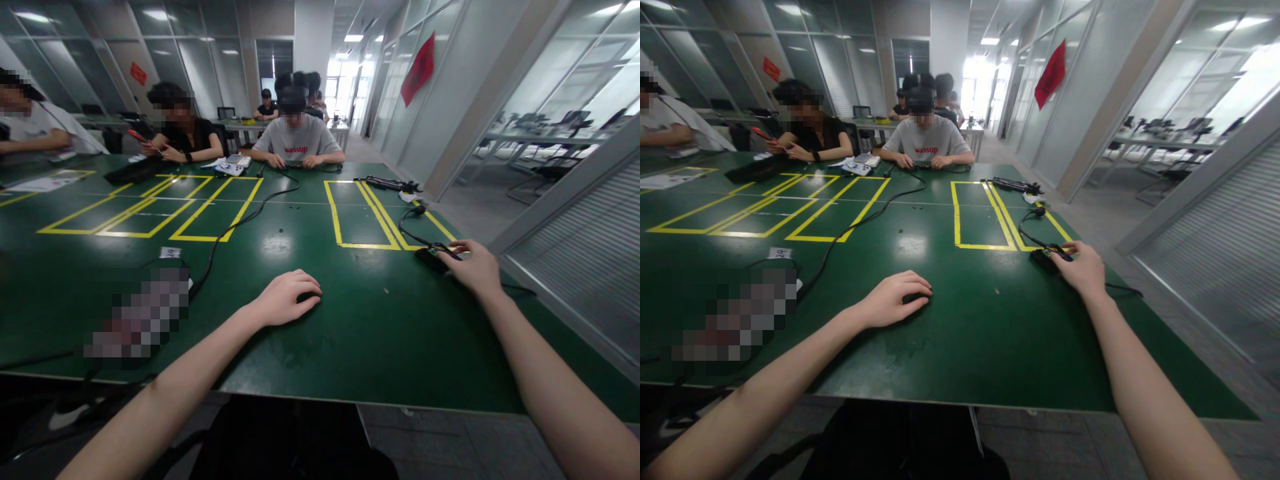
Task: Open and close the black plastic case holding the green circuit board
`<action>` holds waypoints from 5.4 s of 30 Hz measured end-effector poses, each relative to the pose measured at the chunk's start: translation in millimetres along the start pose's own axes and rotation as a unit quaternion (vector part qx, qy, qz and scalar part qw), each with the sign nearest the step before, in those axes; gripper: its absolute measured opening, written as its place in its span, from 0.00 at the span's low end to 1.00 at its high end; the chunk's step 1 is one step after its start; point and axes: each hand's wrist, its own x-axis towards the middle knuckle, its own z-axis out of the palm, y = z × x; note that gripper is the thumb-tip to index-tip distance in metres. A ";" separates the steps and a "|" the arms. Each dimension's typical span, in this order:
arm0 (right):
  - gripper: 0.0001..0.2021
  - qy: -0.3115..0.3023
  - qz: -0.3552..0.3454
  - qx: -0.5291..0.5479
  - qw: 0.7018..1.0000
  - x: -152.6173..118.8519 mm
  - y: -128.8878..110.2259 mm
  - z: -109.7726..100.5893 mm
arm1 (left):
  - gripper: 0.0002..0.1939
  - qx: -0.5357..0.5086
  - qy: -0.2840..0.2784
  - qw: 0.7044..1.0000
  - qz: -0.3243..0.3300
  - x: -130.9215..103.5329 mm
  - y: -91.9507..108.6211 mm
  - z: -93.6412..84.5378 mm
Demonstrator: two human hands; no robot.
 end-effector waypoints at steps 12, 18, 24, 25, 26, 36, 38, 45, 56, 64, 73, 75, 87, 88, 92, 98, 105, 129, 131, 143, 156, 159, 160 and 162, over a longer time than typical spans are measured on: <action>0.21 -0.066 -0.107 -0.038 0.991 -16.3 -19.0 28.1 | 0.10 0.006 -0.008 1.000 0.000 1.2 -0.9 0.8; 0.14 -0.175 -0.327 0.141 0.918 -87.9 -106.6 44.5 | 0.13 0.009 0.025 1.000 0.006 2.0 3.8 -2.8; 0.12 -0.308 -0.470 0.234 0.793 -142.3 -163.6 47.1 | 0.18 0.004 0.010 1.000 0.021 0.7 10.1 -4.5; 0.12 -0.310 -0.466 0.242 0.792 -144.6 -165.8 46.2 | 0.19 0.003 0.003 1.000 0.019 0.4 9.8 -4.7; 0.12 -0.309 -0.460 0.252 0.793 -145.3 -166.3 44.7 | 0.20 0.002 -0.001 1.000 0.018 0.1 9.3 -5.0; 0.06 -0.320 -0.420 0.227 0.818 -117.4 -148.3 23.1 | 0.22 0.038 -0.034 0.999 0.013 -0.2 9.5 -5.4; 0.10 -0.322 -0.422 0.228 0.817 -116.0 -148.0 24.5 | 0.23 0.033 -0.033 0.999 0.010 -0.6 9.0 -4.9; 0.16 -0.307 -0.419 0.252 0.816 -122.7 -153.2 27.3 | 0.29 0.031 -0.032 0.999 0.017 0.3 3.4 -3.4; 0.15 -0.259 -0.450 0.170 0.838 -122.6 -149.7 42.0 | 0.30 0.077 -0.014 0.997 0.028 1.7 -6.5 -2.5; 0.11 -0.271 -0.421 0.253 0.828 -129.6 -156.2 34.1 | 0.18 0.079 0.002 0.997 0.014 0.6 -5.5 1.5; 0.09 -0.250 -0.387 0.226 0.858 -133.3 -159.3 47.0 | 0.13 0.039 0.042 0.998 -0.012 3.3 -10.0 -1.2; 0.10 -0.247 -0.379 0.221 0.864 -133.3 -159.9 47.2 | 0.10 0.052 0.051 0.997 -0.025 1.3 -11.2 -4.5; 0.04 -0.158 -0.437 0.321 0.825 -132.1 -161.9 26.2 | 0.08 0.062 0.099 0.993 0.026 -4.0 -0.6 -25.1; 0.04 -0.168 -0.447 0.326 0.816 -133.2 -160.7 24.8 | 0.07 0.052 0.089 0.994 0.033 -5.2 1.5 -24.9; 0.04 -0.220 -0.468 0.326 0.791 -137.2 -156.2 25.8 | 0.06 0.014 0.033 0.998 0.043 -9.0 5.2 -19.2; 0.05 -0.233 -0.455 0.289 0.809 -137.3 -157.0 28.8 | 0.06 -0.002 0.001 1.000 -0.009 -8.9 2.4 -16.4; 0.03 -0.245 -0.431 0.244 0.834 -128.5 -152.0 30.3 | 0.07 0.009 -0.021 0.998 -0.050 -7.5 0.2 -19.3; 0.08 -0.285 -0.418 0.263 0.821 -115.7 -146.9 29.9 | 0.07 -0.003 -0.010 0.998 -0.059 -8.1 -6.2 -20.4; 0.08 -0.277 -0.434 0.250 0.820 -116.2 -146.7 29.9 | 0.07 0.019 -0.014 0.999 -0.043 -8.1 -4.2 -21.1; 0.08 -0.213 -0.583 0.096 0.778 -119.0 -148.3 21.2 | 0.10 0.161 -0.045 0.985 0.044 -7.9 3.3 -24.3; 0.09 -0.191 -0.358 0.183 0.895 -115.2 -152.4 61.3 | 0.12 0.084 0.076 0.982 -0.154 -0.8 -14.8 -6.6; 0.06 -0.232 -0.334 0.232 0.884 -114.8 -152.2 60.7 | 0.12 0.002 0.089 0.983 -0.160 0.3 -16.8 -2.7; 0.06 -0.248 -0.316 0.253 0.880 -115.2 -152.4 59.2 | 0.12 -0.039 0.094 0.981 -0.164 0.5 -16.8 -1.9; 0.07 -0.279 -0.279 0.298 0.869 -116.5 -153.6 56.0 | 0.14 -0.129 0.099 0.971 -0.173 1.0 -15.7 -1.2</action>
